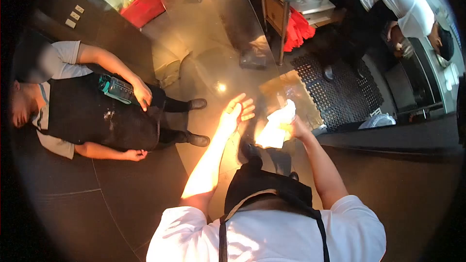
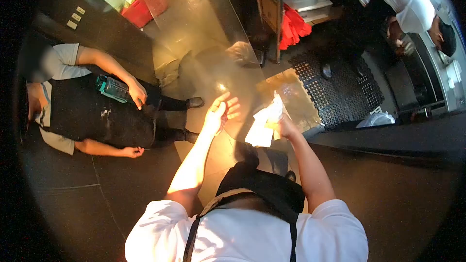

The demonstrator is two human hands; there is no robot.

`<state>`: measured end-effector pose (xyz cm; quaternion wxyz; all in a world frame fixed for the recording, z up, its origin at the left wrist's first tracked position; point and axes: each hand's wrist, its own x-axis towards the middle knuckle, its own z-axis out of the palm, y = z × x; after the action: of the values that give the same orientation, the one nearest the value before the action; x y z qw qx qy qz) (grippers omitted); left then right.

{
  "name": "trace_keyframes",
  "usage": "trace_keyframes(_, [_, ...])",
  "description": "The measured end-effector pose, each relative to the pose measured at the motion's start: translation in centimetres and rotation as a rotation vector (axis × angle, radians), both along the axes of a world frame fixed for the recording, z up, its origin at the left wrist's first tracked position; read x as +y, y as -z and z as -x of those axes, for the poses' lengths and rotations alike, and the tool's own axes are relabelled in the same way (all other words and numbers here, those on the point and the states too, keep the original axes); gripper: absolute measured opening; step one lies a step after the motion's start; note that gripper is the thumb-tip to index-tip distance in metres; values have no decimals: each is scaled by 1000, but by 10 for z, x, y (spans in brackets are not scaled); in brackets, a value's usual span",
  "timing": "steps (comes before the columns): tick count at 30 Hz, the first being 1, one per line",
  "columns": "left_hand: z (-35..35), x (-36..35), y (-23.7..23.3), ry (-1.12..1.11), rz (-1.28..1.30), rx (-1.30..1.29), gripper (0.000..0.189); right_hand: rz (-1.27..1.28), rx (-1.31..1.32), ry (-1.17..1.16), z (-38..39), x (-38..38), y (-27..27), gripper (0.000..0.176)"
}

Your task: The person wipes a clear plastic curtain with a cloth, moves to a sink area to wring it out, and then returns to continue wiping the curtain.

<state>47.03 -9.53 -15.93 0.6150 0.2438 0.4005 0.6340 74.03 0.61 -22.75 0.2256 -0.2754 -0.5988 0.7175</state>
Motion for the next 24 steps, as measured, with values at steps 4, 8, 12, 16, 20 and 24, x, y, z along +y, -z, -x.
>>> trace_keyframes(4, [-71, -6, -20, -4, -12, -76, 65, 0, -31, 18, -106, -49, 44, 22])
trace_keyframes(8, [-132, -22, -8, 44, -24, -110, 65, 229, -40, 116, -188, -106, 73, 24])
trace_keyframes(12, [-174, -39, -8, 40, 25, -95, 65, 183, -263, 120, -254, -153, 73, 30])
trace_keyframes(16, [-184, -51, -28, 22, 31, -48, 64, 390, -142, 187, -275, -200, 106, 33])
trace_keyframes(20, [-166, -56, -21, -31, 33, 30, 72, 314, -435, 21, -329, -250, 146, 37])
trace_keyframes(24, [-145, -57, -18, -50, 44, 96, 70, 731, -198, 395, -403, -295, 147, 21])
